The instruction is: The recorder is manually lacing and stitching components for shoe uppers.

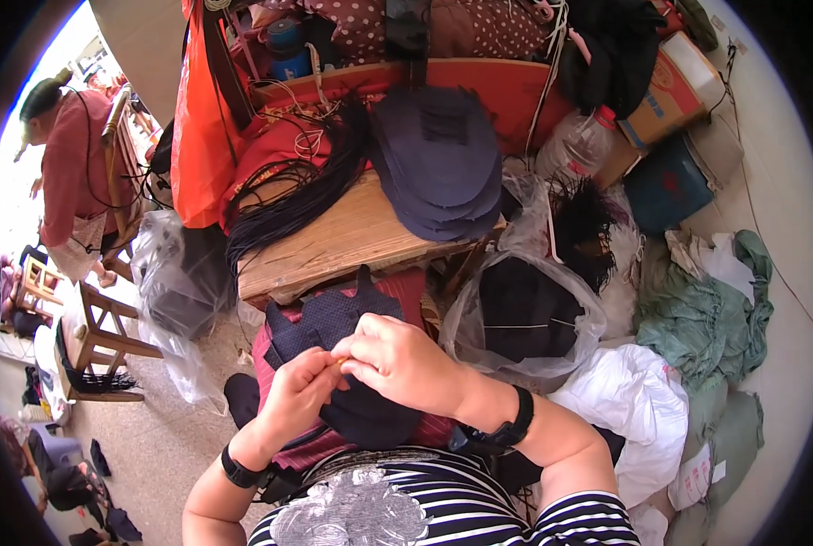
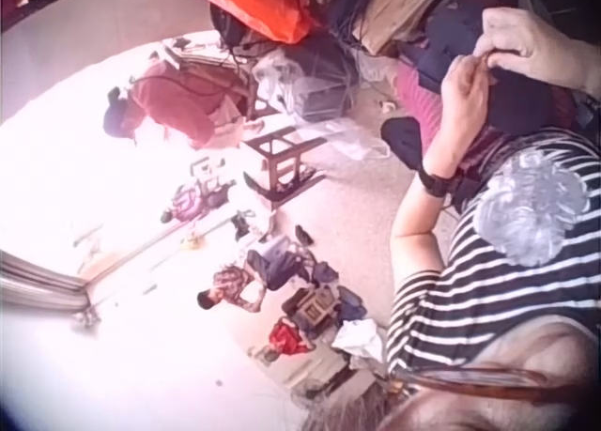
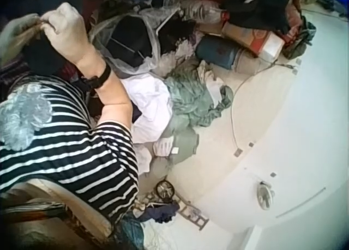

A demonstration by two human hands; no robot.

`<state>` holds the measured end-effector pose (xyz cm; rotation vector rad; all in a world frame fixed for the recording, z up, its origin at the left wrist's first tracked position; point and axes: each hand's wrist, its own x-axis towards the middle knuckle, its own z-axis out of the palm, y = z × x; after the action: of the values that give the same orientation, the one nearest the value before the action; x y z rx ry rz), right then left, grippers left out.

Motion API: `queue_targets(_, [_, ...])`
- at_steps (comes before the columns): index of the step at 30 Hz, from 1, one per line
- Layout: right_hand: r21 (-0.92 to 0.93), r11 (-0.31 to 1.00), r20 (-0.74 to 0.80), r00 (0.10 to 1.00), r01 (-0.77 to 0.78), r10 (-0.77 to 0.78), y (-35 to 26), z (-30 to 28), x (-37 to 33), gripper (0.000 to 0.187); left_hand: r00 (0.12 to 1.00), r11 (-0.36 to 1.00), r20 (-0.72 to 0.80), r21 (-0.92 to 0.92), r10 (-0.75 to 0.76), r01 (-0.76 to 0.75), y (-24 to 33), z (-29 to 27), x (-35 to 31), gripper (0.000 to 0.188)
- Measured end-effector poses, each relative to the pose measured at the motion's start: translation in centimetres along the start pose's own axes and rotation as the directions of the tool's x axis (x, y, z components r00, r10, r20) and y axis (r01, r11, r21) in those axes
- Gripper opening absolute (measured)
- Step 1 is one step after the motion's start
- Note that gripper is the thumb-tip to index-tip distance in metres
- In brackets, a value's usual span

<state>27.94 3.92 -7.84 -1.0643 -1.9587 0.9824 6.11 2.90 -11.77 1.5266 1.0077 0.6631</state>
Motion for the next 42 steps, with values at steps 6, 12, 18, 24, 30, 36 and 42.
queue_targets(6, [-0.076,0.996,0.005,0.998,0.055,-0.055,1.5,-1.4,-1.8,0.011,0.980,0.980,0.156,-0.135,-0.126,0.148,0.6,1.0,-0.2,0.019])
queue_targets(12, [0.192,0.926,-0.116,0.929,-0.326,0.352,8.2,-5.0,-1.6,0.006,0.937,0.904,-0.231,0.399,0.261,-0.153,0.2,1.0,2.2,0.039])
queue_targets(18, [0.114,0.940,-0.066,0.942,-0.321,0.329,9.3,-4.9,-0.6,0.006,0.950,0.871,-0.233,0.485,0.210,-0.073,0.1,1.6,3.5,0.053])
queue_targets(24, [0.020,0.997,-0.026,0.997,-0.074,0.075,7.5,-2.3,0.9,0.008,0.902,0.808,-0.217,0.553,0.374,-0.202,-0.6,1.8,3.8,0.052])
queue_targets(30, [0.292,0.882,0.173,0.927,-0.371,0.333,8.4,-0.8,2.5,0.020,0.908,0.626,-0.156,0.768,0.389,-0.136,0.6,0.8,3.7,0.049])
queue_targets(36, [0.168,0.825,0.238,0.834,-0.540,0.498,8.2,0.3,3.8,0.037,0.932,0.616,0.025,0.744,0.361,-0.258,-0.8,-1.0,4.7,0.024])
queue_targets(42, [-0.228,0.958,-0.038,0.985,-0.175,0.171,8.3,1.4,4.1,0.042,0.823,0.421,0.398,0.718,0.405,-0.554,-0.9,-4.0,3.9,0.024])
